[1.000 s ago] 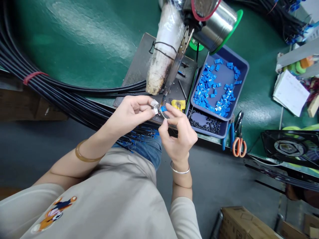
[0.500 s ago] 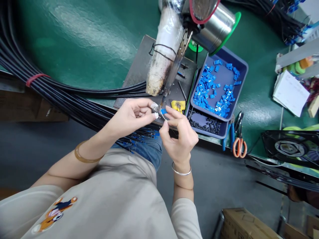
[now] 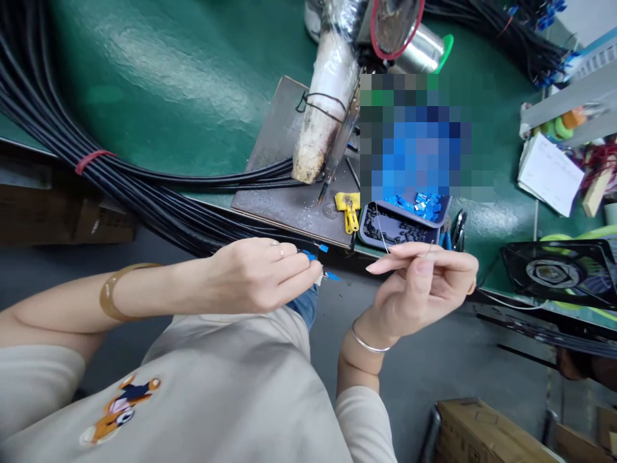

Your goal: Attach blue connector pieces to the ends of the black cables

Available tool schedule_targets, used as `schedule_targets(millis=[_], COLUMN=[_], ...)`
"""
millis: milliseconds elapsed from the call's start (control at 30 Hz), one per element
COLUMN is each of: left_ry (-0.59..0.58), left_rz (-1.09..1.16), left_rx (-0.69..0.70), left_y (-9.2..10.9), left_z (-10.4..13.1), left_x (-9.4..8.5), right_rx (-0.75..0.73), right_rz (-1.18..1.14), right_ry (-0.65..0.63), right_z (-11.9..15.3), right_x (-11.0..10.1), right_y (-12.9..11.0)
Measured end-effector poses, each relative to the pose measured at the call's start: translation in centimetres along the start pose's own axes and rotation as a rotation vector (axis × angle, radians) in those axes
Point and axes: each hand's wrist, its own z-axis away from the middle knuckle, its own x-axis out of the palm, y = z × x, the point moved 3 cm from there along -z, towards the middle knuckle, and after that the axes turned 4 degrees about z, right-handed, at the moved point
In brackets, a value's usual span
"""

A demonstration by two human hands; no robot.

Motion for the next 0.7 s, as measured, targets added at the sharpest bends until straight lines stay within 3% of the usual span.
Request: schedule_targets(millis=[67,133,167,267,333,533,633,700], left_ry=[-0.18,-0.373,-0.363,0.036,0.222,0.291,0.338,0.364], left_rz=[0.26,0.546,0.669,0.969,1.012,0.704,0.543,0.444], left_rx=[-0.035,-0.155,-0.261,-0.475,-0.511,-0.384,-0.337,-0.295], left_y=[-0.6,-2.0,-2.9,-5.7,-6.5,-5.3,-4.8,-4.7], left_z=[-0.1,0.4,0.8,2.0,2.7,2.4,2.1,2.0], left_x=[-0.5,-0.9,-1.2,-2.3,-2.2,-0.8,-0.6,-0.4], right_rx=[-0.013,-0.01,0.0,0.017,-0.006,-0.241,-0.284,-0.22], right_rz=[0.01,0.067,0.106,0.183,0.229,0.388,0.377,0.333], right_ry=[-0.025,-0.068,-0.107,-0.268,-0.355,-0.539,-0.519,-0.476], right_z=[0.5,1.2,1.6,2.9,3.4,3.3,3.1,3.0], right_x=[0.1,0.4,0.6,1.5,2.0,3.4,3.7,3.7], right_y=[-0.7,-1.2,-1.3,-1.1,-0.9,-0.8,-0.8,-0.4])
